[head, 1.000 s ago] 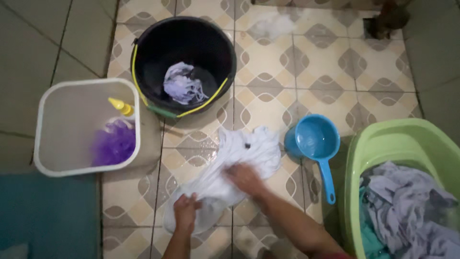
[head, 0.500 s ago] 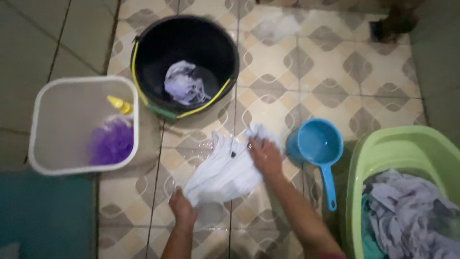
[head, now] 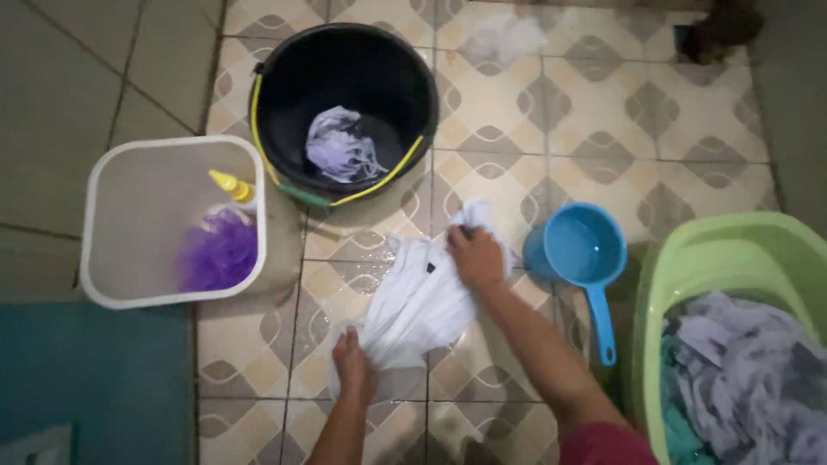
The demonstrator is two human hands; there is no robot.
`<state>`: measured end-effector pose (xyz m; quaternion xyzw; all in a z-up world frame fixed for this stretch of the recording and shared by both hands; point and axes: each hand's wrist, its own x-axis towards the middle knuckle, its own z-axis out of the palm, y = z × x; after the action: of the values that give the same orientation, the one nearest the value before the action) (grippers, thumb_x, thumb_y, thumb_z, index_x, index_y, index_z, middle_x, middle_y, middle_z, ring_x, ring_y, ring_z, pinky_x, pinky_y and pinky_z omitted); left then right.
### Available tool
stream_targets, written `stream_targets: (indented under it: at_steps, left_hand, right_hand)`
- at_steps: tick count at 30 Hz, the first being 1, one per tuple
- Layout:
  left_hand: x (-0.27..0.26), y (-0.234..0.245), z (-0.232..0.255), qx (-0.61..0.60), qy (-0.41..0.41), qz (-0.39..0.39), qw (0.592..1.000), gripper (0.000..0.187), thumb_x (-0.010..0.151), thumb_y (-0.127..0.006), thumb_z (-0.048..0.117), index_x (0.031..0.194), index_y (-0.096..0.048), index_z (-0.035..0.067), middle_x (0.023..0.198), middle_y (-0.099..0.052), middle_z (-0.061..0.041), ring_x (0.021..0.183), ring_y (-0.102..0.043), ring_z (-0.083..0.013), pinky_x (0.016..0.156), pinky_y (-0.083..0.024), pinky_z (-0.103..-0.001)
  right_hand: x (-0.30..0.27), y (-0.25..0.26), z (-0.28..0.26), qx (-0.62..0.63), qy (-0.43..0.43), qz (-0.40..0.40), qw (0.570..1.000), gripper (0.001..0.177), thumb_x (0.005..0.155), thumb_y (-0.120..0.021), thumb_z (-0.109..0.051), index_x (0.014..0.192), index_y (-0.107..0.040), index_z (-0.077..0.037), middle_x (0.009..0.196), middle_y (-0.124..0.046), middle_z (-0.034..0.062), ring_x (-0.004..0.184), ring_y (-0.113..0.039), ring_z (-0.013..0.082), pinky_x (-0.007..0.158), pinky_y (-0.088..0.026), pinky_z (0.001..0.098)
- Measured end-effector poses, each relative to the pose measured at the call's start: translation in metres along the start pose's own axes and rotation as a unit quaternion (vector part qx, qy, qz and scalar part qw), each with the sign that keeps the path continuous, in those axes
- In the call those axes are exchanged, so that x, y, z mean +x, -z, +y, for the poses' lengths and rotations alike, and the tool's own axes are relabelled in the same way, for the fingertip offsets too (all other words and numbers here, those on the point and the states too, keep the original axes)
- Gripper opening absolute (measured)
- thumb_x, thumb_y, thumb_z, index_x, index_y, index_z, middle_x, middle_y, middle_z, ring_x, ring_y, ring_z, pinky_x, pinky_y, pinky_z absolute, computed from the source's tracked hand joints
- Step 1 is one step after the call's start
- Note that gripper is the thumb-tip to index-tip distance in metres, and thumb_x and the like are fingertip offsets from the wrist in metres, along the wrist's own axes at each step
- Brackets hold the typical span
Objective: The person washes a white shirt and a light purple shirt by hand on a tiled floor. They use a green bar of soap to scrub the garments, rinse them with water from a blue scoop, and place the wet clothes into a black bucket.
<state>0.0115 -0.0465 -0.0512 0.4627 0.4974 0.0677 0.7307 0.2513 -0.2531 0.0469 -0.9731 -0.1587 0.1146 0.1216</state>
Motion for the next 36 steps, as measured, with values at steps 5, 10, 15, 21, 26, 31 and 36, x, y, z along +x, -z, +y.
stream_targets:
  at_steps: [5,10,15,21,26,31,36]
  left_hand:
    - [0.01,-0.023,-0.033,-0.085,-0.036,-0.095,0.991,0.034,0.099,-0.055,0.028,0.117,-0.064,0.0,0.096,-0.064,-0.003,0.08,-0.057,-0.0111,0.067,-0.044,-0.027]
    - [-0.015,0.002,0.001,-0.078,0.096,-0.016,0.992,0.037,0.101,-0.054,0.035,0.117,-0.062,0.003,0.098,-0.062,-0.007,0.083,-0.056,-0.0185,0.073,-0.047,-0.036]
    - [-0.02,-0.01,0.001,-0.019,0.054,-0.063,0.996,0.041,0.103,-0.052,0.038,0.119,-0.064,0.002,0.103,-0.066,-0.011,0.088,-0.059,-0.0229,0.079,-0.05,-0.041]
    - [-0.055,0.005,0.014,-0.096,0.165,-0.013,0.982,0.034,0.099,-0.051,0.034,0.118,-0.06,0.007,0.104,-0.062,-0.011,0.089,-0.06,-0.0265,0.078,-0.051,-0.051]
    - [-0.039,-0.002,0.024,-0.035,0.02,-0.104,0.994,0.048,0.106,-0.058,0.038,0.122,-0.065,-0.007,0.111,-0.067,-0.022,0.096,-0.065,-0.0332,0.087,-0.054,-0.051]
    - [-0.072,-0.044,0.059,-0.164,0.228,-0.136,0.95,0.048,0.096,-0.054,0.043,0.131,-0.057,0.009,0.12,-0.07,-0.011,0.112,-0.065,-0.0322,0.095,-0.052,-0.05]
    - [-0.077,-0.069,0.085,-0.178,0.061,-0.121,0.975,0.047,0.1,-0.051,0.04,0.132,-0.054,0.005,0.121,-0.065,-0.012,0.113,-0.06,-0.0301,0.096,-0.048,-0.045]
  right_hand:
    - [-0.062,-0.042,-0.087,0.072,0.31,-0.001,0.948,0.034,0.102,-0.057,-0.036,0.125,-0.065,-0.012,0.103,-0.067,0.0173,0.093,-0.066,0.0349,0.079,-0.055,0.0482]
    - [0.016,0.005,-0.007,-0.044,0.096,0.059,0.993,0.034,0.082,-0.065,-0.029,0.11,-0.069,-0.01,0.089,-0.07,0.0102,0.089,-0.067,0.0298,0.073,-0.055,0.0457]
    - [0.0,0.001,-0.044,0.095,0.061,0.06,0.992,0.02,0.101,-0.054,-0.024,0.11,-0.065,-0.009,0.094,-0.07,0.0165,0.084,-0.069,0.0375,0.067,-0.055,0.052]
    - [-0.043,-0.027,-0.05,0.041,0.257,0.069,0.963,0.026,0.1,-0.058,-0.029,0.118,-0.065,-0.012,0.104,-0.072,0.0135,0.099,-0.069,0.0339,0.086,-0.054,0.0482]
    - [-0.003,0.028,-0.007,0.147,-0.014,0.003,0.989,0.042,0.092,-0.069,-0.035,0.129,-0.059,-0.018,0.105,-0.07,0.0175,0.098,-0.068,0.0388,0.081,-0.054,0.049]
    - [-0.036,0.01,-0.028,0.283,0.034,0.008,0.959,0.062,0.075,-0.07,-0.01,0.134,-0.055,-0.016,0.108,-0.071,0.0202,0.103,-0.069,0.041,0.086,-0.055,0.0486]
    - [0.019,0.073,-0.011,0.315,0.019,0.239,0.918,0.064,0.079,-0.072,-0.006,0.14,-0.053,-0.012,0.118,-0.071,0.0225,0.107,-0.071,0.0407,0.091,-0.056,0.0474]
